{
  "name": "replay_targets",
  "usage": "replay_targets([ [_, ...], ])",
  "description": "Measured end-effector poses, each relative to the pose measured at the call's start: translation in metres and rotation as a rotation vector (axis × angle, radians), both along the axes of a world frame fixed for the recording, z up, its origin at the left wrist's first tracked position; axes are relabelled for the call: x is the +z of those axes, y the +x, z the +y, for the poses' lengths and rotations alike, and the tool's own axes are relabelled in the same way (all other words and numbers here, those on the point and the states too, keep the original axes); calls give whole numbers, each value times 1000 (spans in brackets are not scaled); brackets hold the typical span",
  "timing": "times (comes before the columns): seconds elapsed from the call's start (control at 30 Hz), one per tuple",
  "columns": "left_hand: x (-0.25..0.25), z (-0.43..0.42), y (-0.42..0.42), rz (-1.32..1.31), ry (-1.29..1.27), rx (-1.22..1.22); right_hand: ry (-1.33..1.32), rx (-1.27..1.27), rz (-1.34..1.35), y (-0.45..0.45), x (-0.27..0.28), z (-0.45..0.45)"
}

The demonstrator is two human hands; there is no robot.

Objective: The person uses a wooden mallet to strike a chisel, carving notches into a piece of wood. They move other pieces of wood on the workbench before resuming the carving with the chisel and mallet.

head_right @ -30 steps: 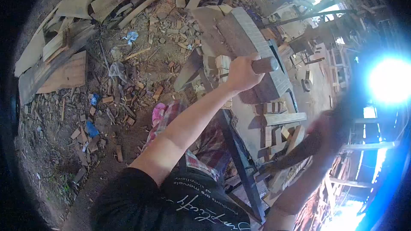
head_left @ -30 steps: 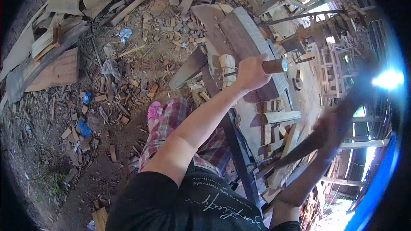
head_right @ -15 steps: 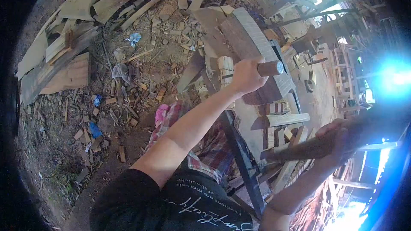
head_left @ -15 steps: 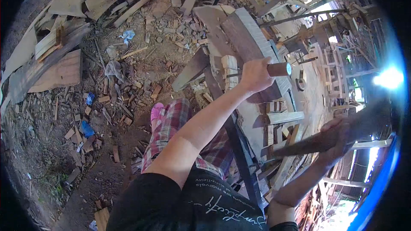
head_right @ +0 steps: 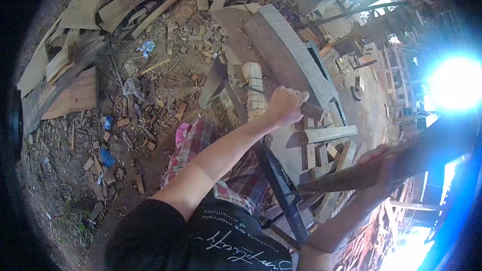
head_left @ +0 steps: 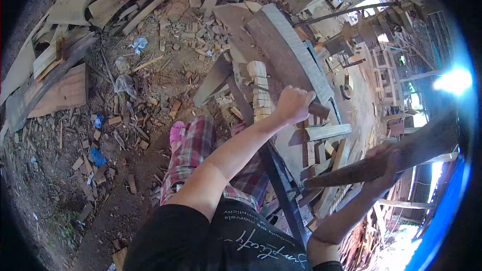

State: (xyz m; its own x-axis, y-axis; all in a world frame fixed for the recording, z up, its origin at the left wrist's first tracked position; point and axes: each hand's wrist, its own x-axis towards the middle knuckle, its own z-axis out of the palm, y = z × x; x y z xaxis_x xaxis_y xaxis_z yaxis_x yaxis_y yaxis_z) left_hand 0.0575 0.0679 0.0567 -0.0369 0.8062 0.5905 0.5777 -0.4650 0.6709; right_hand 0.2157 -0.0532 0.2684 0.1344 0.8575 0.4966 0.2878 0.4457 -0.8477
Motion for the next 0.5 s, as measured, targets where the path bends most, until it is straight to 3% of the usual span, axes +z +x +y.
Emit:
replay_targets([
  [0.07, 4, -9, -9, -21, 57, -6, -29, 2, -185, 68, -44, 6],
  [0.1, 8, -13, -18, -43, 112, -15, -376, -491, -612, -21, -23, -13],
  [0.13, 12, -16, -29, -33, 114, -25, -248, -194, 55, 62, -117, -2],
  [0.17, 17, -18, -41, -137, 95, -91, -559, -168, -25, 4, -78, -18],
  [0.2, 23, -20, -53, -239, 76, -159, -445, -133, -93, 26, -125, -2],
  [0.23, 36, -25, -68, -227, 76, -178, -507, -134, -273, 11, -134, 2],
  [0.27, 50, -31, -85, -224, 4, -165, -347, -4, -376, 11, -157, 10],
  [0.3, 55, -33, -100, -219, -69, -148, -535, -67, -505, 10, -167, 12],
  [0.37, 40, -21, -122, -170, 123, 35, -581, -87, -742, 12, -192, 19],
  [0.4, 42, -24, -135, -170, -57, 107, -585, -97, -725, 8, -197, 22],
  [0.47, 40, -26, -161, -102, -451, 193, -473, -168, -1044, 1, -205, 23],
  [0.5, 39, -21, -171, -33, -658, 210, -482, -188, -1028, -2, -211, 22],
])
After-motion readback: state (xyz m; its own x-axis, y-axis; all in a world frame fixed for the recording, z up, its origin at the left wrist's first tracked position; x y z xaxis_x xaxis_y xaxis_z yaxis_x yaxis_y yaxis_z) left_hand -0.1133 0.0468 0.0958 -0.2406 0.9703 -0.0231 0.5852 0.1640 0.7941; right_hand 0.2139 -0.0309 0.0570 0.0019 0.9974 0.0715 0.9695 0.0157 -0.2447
